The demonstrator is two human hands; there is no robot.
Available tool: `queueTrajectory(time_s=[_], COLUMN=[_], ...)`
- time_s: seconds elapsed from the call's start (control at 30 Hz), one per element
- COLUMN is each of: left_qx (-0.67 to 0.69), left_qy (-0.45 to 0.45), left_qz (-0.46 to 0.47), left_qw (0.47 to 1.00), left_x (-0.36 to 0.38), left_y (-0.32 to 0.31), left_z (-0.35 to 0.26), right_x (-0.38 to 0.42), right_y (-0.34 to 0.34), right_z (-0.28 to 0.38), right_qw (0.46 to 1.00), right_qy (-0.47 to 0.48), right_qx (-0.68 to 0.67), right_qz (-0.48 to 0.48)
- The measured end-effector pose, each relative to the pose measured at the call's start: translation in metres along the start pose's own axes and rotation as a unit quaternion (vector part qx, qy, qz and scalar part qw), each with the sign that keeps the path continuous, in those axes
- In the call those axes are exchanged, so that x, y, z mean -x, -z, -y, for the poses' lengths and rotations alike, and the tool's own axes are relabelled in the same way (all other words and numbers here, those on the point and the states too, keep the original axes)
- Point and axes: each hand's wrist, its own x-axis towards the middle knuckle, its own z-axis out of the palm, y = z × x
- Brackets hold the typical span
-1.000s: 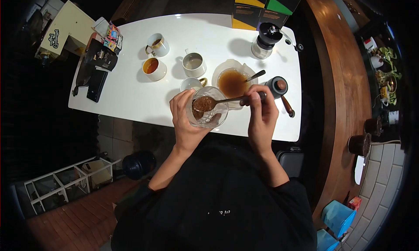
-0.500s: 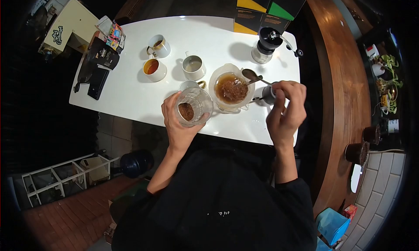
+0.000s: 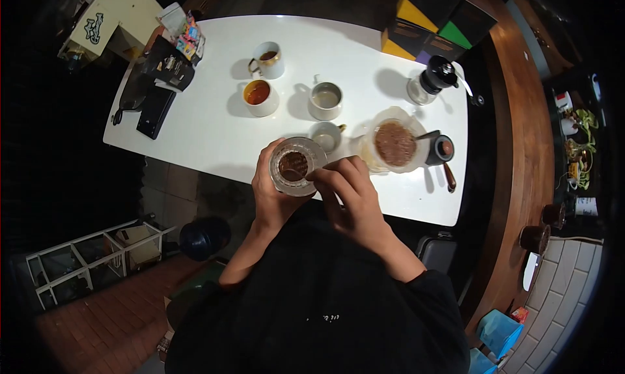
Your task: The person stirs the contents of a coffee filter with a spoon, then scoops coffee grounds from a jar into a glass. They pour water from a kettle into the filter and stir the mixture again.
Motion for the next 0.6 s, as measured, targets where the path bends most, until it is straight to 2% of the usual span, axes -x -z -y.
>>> queueTrajectory(time_s=[0.1, 0.2, 0.3, 0.43, 0.6], left_qx=[-0.017, -0.029, 0.019, -0.028, -0.025], left_qy=[-0.001, 0.017, 0.007, 0.017, 0.049], left_qz=[-0.001, 0.001, -0.004, 0.007, -0.033], left_qw=[1.000, 0.999, 1.000, 0.999, 0.998], left_x=[-0.009, -0.019, -0.026, -0.046, -0.068], left_y=[0.040, 0.082, 0.116, 0.169, 0.220], left_z=[0.022, 0.050, 0.088, 0.129, 0.183], right_x=[-0.024, -0.041, -0.062, -0.094, -0.136], right_y=[-0.042, -0.084, -0.131, -0.187, -0.221], right_z=[0.017, 0.023, 0.028, 0.037, 0.056], right_qw=[0.999, 0.998, 0.996, 0.989, 0.981], right_qy=[-0.047, -0.067, -0.080, -0.118, -0.166], right_qx=[-0.009, -0.005, -0.031, -0.068, -0.085], right_qz=[-0.021, 0.007, 0.016, 0.049, 0.058])
